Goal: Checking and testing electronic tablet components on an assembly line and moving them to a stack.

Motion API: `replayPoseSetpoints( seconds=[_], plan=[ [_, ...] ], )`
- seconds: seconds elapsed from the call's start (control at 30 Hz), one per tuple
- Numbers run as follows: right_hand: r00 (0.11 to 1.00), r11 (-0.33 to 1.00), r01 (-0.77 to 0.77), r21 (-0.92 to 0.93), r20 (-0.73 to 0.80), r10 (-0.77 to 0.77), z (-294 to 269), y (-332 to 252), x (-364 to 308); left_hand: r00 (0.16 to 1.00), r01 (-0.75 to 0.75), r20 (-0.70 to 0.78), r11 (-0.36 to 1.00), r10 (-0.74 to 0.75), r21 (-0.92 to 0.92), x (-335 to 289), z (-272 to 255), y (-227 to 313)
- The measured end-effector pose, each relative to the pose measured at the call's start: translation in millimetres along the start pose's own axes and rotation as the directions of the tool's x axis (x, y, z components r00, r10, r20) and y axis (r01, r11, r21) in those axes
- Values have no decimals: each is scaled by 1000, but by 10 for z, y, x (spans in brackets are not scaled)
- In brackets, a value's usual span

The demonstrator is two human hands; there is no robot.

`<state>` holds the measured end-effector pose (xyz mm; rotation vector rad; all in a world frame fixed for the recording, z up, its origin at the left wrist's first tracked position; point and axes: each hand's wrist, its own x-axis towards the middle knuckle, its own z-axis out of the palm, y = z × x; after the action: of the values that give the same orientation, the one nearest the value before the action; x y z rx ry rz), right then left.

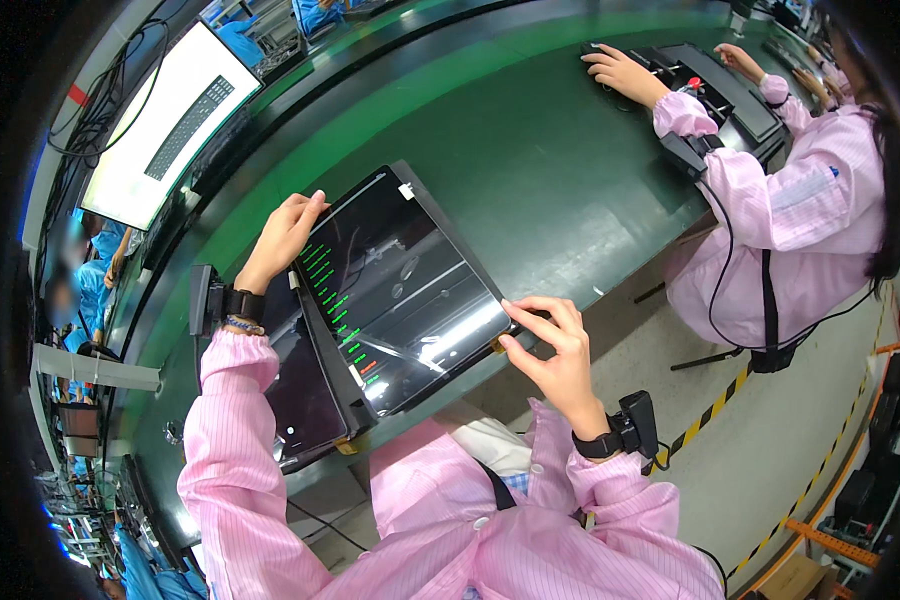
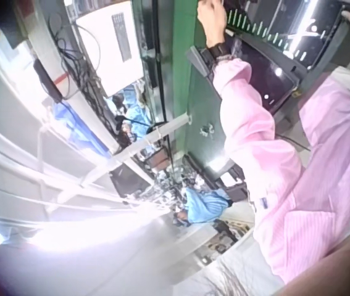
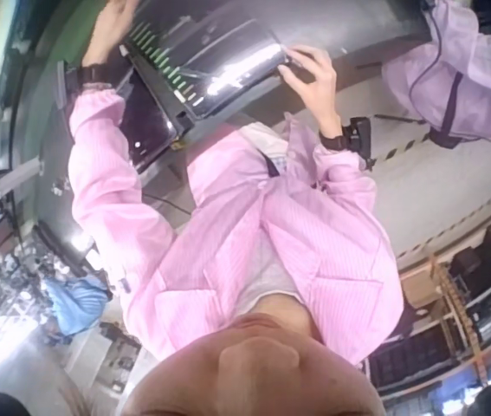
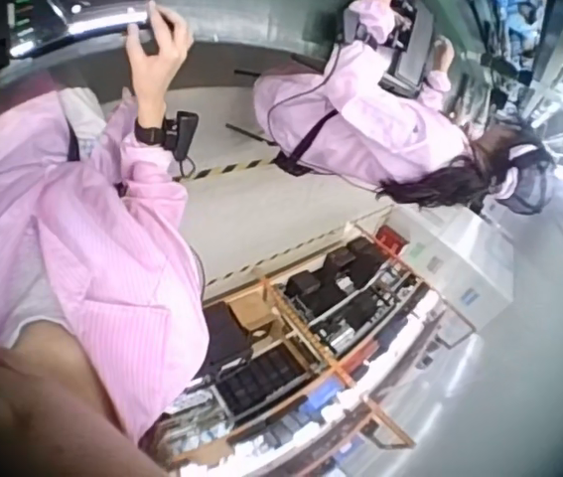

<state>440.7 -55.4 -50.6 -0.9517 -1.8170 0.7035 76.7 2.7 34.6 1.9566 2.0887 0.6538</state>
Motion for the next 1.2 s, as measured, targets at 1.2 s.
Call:
replayPoseSetpoints(
  seconds=[1.2],
  plan=[
    [994, 988, -99, 115, 67, 91, -87, -2, 30, 978, -1, -203, 980, -40, -197, -975, -1250, 283]
  ],
)
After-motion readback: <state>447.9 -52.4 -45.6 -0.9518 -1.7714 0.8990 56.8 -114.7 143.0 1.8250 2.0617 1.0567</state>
